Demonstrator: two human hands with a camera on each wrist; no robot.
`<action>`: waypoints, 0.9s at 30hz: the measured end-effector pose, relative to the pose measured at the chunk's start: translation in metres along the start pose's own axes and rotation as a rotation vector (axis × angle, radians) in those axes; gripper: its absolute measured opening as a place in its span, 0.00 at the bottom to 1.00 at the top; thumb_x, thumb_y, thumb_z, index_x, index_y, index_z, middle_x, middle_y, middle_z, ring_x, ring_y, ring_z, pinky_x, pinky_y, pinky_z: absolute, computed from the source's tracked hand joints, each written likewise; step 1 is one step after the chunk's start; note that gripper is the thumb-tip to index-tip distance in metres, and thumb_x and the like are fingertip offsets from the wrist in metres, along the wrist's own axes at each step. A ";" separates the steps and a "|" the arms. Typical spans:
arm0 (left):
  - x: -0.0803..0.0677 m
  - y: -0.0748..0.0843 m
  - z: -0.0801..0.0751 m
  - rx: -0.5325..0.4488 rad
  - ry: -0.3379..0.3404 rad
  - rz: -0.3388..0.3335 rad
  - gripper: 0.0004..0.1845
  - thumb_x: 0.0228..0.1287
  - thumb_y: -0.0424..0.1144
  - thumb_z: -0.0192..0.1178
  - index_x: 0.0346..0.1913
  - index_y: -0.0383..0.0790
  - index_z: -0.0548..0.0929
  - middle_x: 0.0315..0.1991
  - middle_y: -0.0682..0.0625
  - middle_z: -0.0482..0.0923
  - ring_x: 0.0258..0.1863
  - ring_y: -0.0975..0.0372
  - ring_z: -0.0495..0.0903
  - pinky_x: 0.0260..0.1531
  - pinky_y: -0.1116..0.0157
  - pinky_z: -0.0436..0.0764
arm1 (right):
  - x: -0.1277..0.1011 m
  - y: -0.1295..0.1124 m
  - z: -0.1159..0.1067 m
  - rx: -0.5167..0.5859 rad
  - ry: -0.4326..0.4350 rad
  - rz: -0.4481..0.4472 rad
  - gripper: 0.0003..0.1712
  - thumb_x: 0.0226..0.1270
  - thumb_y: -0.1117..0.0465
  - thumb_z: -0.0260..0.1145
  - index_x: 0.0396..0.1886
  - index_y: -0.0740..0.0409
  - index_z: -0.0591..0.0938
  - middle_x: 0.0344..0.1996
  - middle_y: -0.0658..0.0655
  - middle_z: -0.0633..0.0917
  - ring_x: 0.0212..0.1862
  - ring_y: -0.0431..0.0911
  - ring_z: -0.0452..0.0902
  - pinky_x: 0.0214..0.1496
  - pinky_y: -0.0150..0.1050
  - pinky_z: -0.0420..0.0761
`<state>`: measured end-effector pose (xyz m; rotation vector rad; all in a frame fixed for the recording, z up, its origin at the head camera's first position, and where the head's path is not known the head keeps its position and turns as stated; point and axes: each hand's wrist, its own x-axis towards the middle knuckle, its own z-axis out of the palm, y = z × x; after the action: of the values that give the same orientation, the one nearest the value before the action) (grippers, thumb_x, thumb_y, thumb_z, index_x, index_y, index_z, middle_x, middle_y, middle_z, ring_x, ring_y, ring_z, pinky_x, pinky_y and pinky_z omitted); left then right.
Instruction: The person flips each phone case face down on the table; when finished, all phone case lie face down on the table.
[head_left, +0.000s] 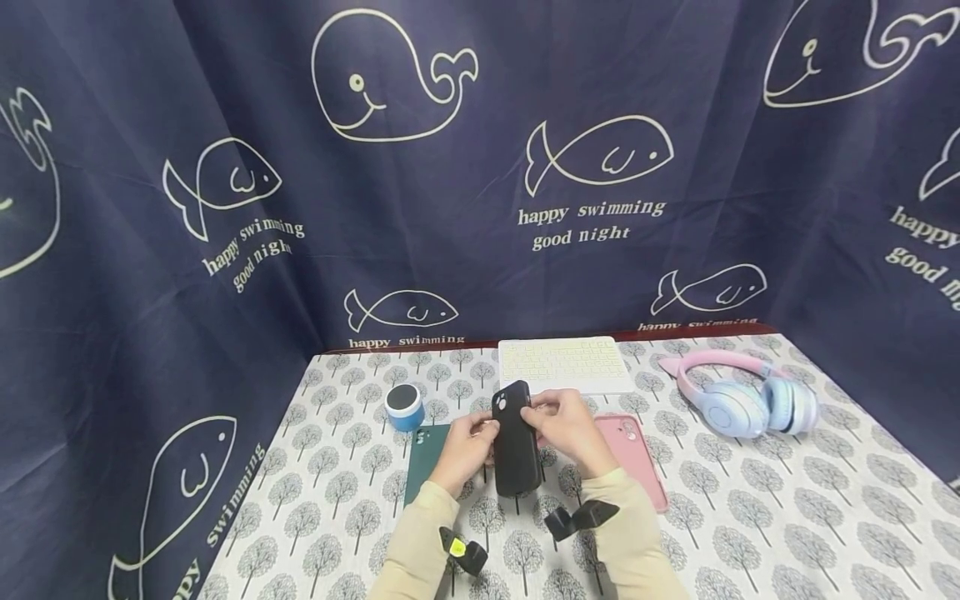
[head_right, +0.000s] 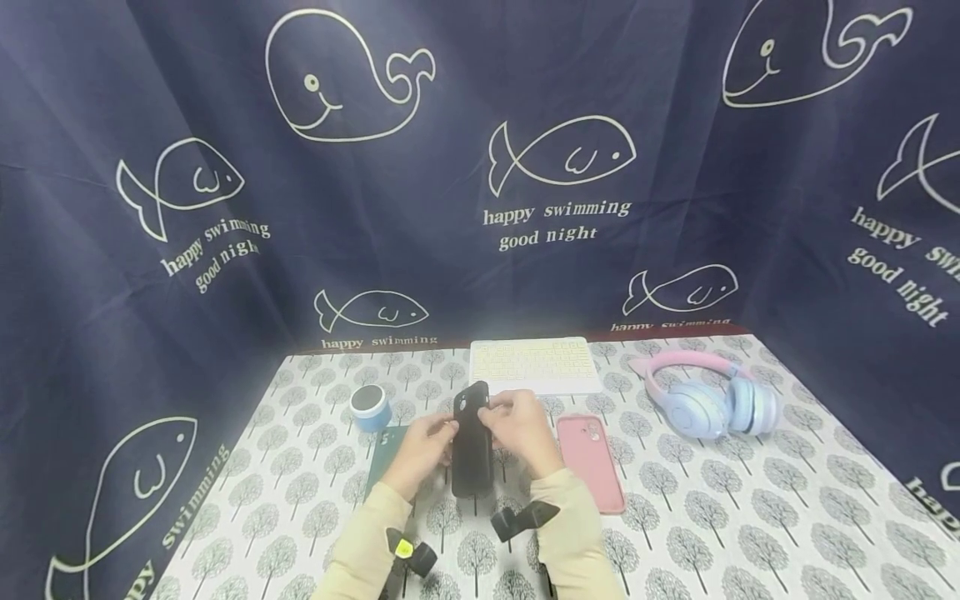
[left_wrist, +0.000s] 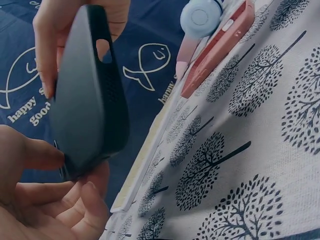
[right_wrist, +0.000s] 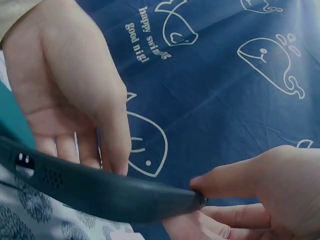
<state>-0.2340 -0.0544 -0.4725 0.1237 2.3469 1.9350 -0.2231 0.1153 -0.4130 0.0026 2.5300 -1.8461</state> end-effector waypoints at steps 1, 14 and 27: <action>-0.001 0.002 0.000 0.009 0.005 0.000 0.22 0.71 0.38 0.56 0.62 0.26 0.75 0.36 0.46 0.81 0.27 0.62 0.79 0.28 0.65 0.80 | 0.000 0.000 -0.001 -0.015 0.007 0.006 0.13 0.61 0.71 0.68 0.44 0.75 0.82 0.24 0.60 0.86 0.22 0.47 0.82 0.30 0.47 0.85; -0.005 -0.009 0.012 0.264 -0.039 0.026 0.22 0.64 0.34 0.64 0.58 0.25 0.77 0.31 0.49 0.76 0.29 0.61 0.77 0.32 0.62 0.79 | 0.011 0.041 -0.003 -0.290 -0.025 0.146 0.17 0.57 0.68 0.74 0.44 0.73 0.82 0.22 0.58 0.82 0.18 0.47 0.81 0.22 0.41 0.83; -0.011 -0.010 0.025 0.518 0.079 0.118 0.13 0.62 0.37 0.64 0.45 0.30 0.84 0.25 0.51 0.74 0.27 0.59 0.73 0.31 0.58 0.74 | 0.015 0.058 0.004 -0.495 0.015 0.088 0.16 0.49 0.60 0.79 0.29 0.66 0.82 0.18 0.55 0.81 0.20 0.47 0.77 0.27 0.41 0.78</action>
<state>-0.2199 -0.0336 -0.4872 0.2291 2.8978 1.3438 -0.2376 0.1295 -0.4695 0.1214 2.8666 -1.1525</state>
